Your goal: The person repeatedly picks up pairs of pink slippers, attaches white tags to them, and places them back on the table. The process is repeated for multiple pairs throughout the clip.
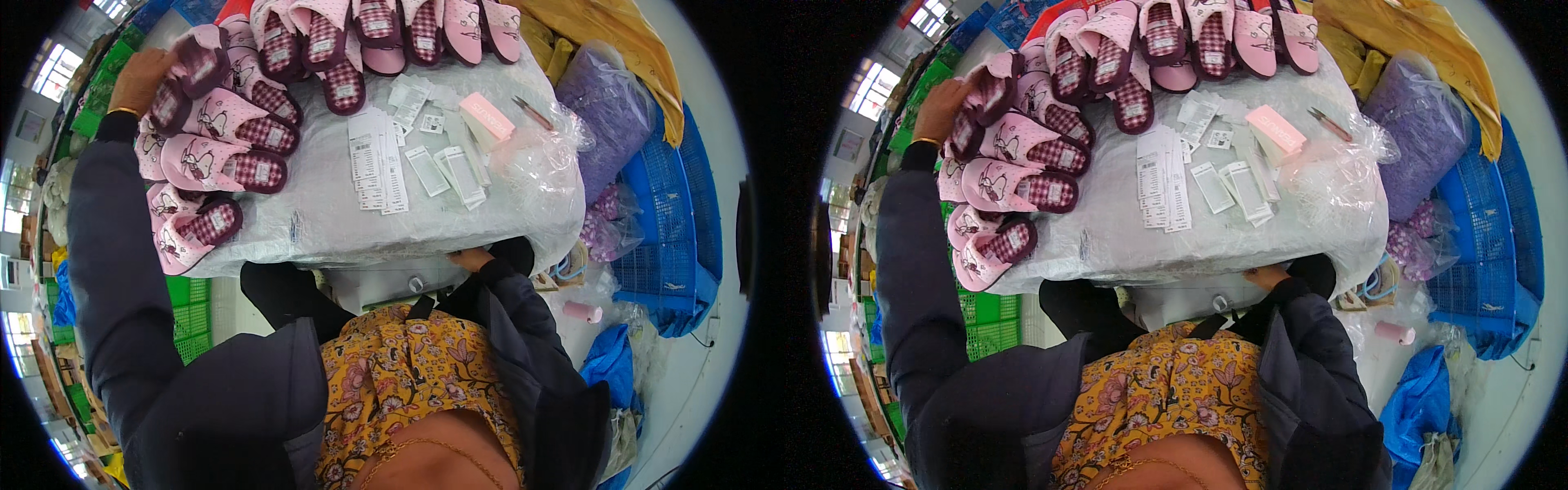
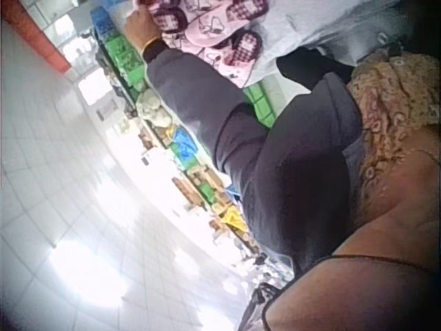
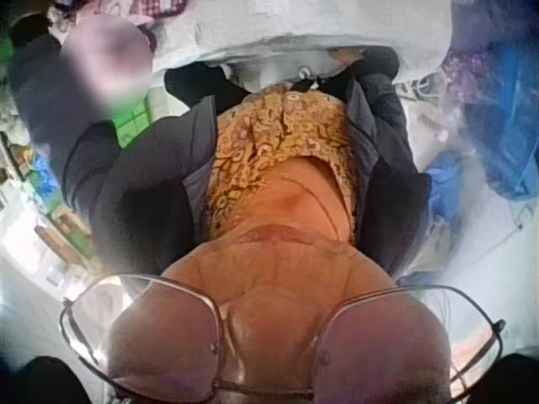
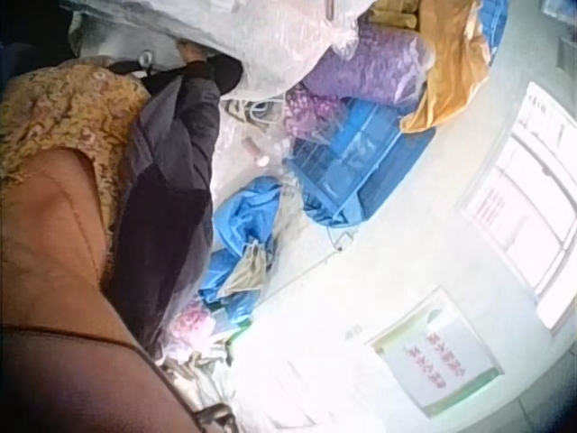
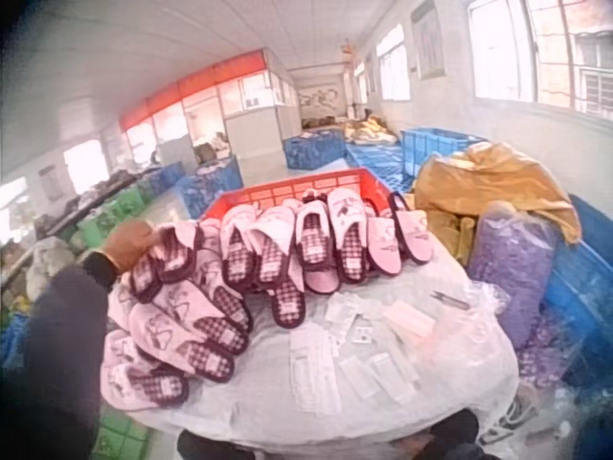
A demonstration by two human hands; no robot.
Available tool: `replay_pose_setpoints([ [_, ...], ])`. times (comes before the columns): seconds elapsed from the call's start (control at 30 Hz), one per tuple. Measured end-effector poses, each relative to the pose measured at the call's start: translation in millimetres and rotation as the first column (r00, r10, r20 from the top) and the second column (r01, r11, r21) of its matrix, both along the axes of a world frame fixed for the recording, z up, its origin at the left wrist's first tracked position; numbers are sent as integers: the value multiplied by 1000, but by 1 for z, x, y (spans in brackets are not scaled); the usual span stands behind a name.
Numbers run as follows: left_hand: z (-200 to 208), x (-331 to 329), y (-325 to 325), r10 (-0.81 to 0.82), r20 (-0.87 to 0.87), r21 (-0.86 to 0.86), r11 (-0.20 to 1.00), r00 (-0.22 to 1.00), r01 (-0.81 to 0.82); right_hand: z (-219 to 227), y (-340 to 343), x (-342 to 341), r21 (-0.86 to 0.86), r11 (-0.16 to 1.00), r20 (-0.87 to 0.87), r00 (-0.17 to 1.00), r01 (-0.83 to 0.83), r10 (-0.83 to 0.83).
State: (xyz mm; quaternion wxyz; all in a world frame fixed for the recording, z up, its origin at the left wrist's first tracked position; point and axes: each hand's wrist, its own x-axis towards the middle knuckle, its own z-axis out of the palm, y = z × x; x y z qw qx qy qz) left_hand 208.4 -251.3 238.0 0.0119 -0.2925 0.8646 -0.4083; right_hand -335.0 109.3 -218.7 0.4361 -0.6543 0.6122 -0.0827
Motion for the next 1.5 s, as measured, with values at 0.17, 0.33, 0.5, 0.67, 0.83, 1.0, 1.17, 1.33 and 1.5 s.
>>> replay_pose_setpoints([
  [0.17,29,-69,72,-201,-28,-127,972,979,196,-13,6,-3,34,999,94,995,-42,39],
  [0.33,-18,-145,137,-219,-53,59,973,974,222,72,22,21,2,991,179,975,-136,133],
  [0.5,-86,-211,167,-395,-181,130,898,901,420,132,43,28,-34,996,279,957,-77,84],
  [0.67,-146,-219,176,-400,-234,262,852,886,453,180,52,28,-110,993,290,955,-39,70],
  [0.83,-143,-216,180,-325,-183,334,867,928,369,225,51,33,-298,941,415,909,162,-25],
  [1.0,-146,-200,190,-194,-243,451,845,950,288,364,45,51,-533,840,545,800,97,253],
  [1.17,-149,-213,211,-139,-403,479,810,904,338,423,48,69,-636,744,735,132,-207,665],
  [1.33,-144,-232,246,11,-571,527,772,821,356,394,29,45,-761,512,594,747,400,300],
  [1.5,-163,-252,269,93,-657,548,740,748,389,301,-94,-25,-940,328,-43,923,92,-382],
])
